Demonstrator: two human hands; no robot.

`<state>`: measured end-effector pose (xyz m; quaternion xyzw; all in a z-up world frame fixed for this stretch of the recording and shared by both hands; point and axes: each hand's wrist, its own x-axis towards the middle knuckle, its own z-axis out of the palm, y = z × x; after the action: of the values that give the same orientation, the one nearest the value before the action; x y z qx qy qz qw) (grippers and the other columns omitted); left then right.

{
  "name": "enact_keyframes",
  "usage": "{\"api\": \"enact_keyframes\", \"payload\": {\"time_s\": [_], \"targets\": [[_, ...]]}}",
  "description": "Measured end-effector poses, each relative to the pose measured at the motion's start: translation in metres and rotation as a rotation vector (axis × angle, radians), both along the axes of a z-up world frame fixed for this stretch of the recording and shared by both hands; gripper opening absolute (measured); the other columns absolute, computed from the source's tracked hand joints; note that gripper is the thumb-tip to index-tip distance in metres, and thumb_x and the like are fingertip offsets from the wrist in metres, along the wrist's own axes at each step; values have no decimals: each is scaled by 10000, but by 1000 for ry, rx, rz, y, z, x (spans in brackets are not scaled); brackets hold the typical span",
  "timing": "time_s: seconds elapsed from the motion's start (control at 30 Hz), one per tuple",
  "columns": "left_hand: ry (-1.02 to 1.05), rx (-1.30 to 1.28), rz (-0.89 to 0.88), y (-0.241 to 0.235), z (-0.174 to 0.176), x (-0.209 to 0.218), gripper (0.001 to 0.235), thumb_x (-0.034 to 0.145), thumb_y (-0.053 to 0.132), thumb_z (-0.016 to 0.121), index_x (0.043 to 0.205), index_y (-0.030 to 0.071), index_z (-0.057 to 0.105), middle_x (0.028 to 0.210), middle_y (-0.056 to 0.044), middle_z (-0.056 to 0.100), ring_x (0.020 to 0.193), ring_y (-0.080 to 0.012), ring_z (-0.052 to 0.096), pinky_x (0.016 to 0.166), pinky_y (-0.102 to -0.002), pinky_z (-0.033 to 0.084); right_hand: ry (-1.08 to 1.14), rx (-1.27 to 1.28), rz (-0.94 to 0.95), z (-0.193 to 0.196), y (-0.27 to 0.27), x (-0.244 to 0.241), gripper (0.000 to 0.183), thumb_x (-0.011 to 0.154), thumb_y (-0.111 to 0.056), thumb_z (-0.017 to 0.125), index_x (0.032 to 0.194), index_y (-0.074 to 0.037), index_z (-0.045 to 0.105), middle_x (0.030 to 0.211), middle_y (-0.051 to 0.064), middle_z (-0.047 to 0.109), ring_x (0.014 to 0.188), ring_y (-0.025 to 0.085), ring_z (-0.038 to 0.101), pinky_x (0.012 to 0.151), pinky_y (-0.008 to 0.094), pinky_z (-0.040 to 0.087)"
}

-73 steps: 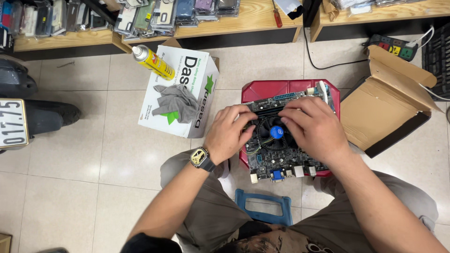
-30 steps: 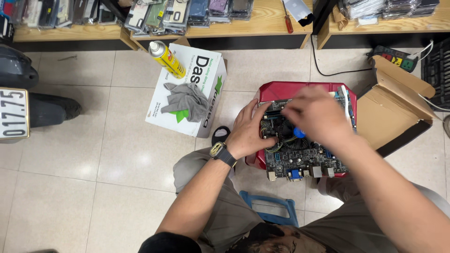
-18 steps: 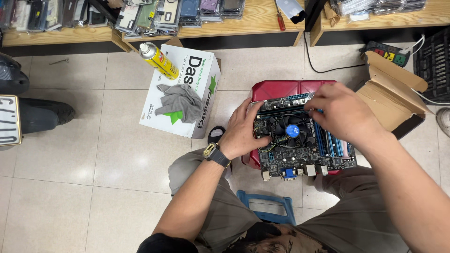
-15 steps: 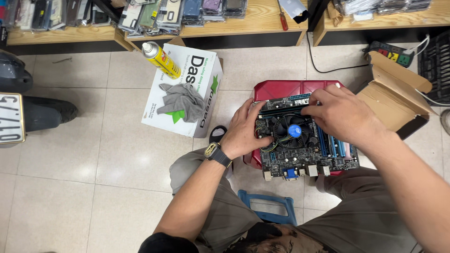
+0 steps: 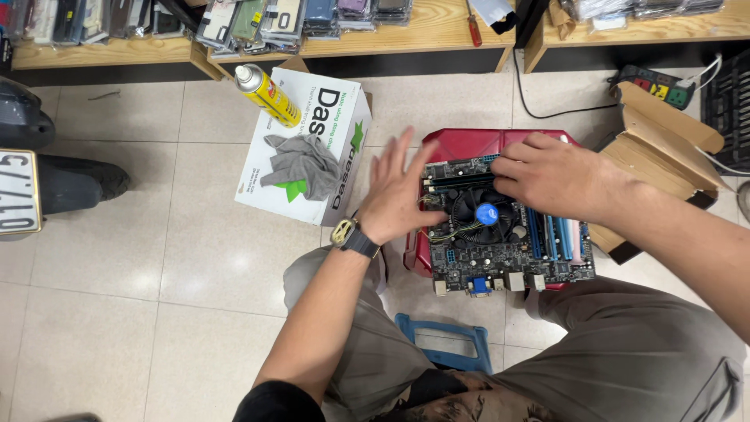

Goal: The person removes a CPU cooler from a motherboard. They unplug the fan cable, detach the mounting clips, and lift the cooler off the board, placing it aside.

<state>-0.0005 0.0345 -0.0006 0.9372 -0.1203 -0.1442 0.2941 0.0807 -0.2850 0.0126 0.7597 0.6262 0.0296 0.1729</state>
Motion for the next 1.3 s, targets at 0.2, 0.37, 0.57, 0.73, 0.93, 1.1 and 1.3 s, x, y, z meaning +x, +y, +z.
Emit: {"api": "enact_keyframes", "payload": {"time_s": [0.2, 0.37, 0.57, 0.73, 0.93, 1.1, 1.3], "targets": [[-725, -163, 53, -51, 25, -59, 329, 980, 358, 666, 1286, 265, 741, 1155, -41, 646, 1093, -361, 719, 911, -555, 588, -36, 279, 8, -19, -4, -5, 151, 938, -304, 748, 1042, -201, 710, 1028, 2, 605, 1091, 268, 623, 943, 456, 479], [-709, -73, -176, -154, -7, -114, 335, 934, 252, 718, 1221, 81, 748, 1059, -80, 528, 1091, -369, 579, 963, -571, 467, -47, 326, 31, -8, -3, -6, 76, 1021, -260, 676, 970, -215, 709, 962, 3, 571, 997, 258, 584, 916, 428, 479], [-699, 252, -204, -170, -27, -87, 322, 915, 254, 744, 1080, -21, 716, 1108, -101, 493, 1093, -309, 472, 1028, -554, 381, -75, 352, 73, -13, 1, -5, 133, 1051, -205, 656, 923, -200, 692, 920, 11, 557, 941, 260, 573, 859, 412, 477], [-587, 514, -273, -168, -9, -80, 373, 1046, 344, 715, 1155, -13, 739, 1249, -151, 502, 1167, -286, 433, 1126, -551, 341, -51, 357, 146, -16, 6, 2, 149, 1050, -154, 656, 911, -162, 708, 932, 37, 585, 949, 278, 587, 848, 420, 478], [-506, 677, -290, -175, 4, -79, 364, 1111, 400, 639, 1120, 48, 732, 1288, -129, 496, 1170, -266, 411, 1171, -554, 329, -15, 349, 242, -16, 4, 6, 151, 1064, -128, 656, 922, -132, 709, 921, 51, 584, 941, 301, 591, 852, 442, 485], [-492, 728, -301, -181, 9, -79, 260, 1094, 338, 651, 998, 107, 721, 1260, -117, 492, 1140, -270, 386, 1148, -587, 305, 8, 396, 313, -21, 1, 8, 210, 1108, -75, 613, 915, -75, 697, 911, 97, 568, 925, 349, 584, 838, 460, 491], [-491, 684, -310, -189, -13, -79, 179, 1022, 269, 700, 965, 102, 726, 1302, -151, 514, 1194, -302, 412, 1198, -643, 304, 26, 423, 330, -18, 6, 13, 199, 1088, -75, 635, 895, -68, 684, 874, 84, 566, 879, 332, 592, 822, 441, 510]]}}
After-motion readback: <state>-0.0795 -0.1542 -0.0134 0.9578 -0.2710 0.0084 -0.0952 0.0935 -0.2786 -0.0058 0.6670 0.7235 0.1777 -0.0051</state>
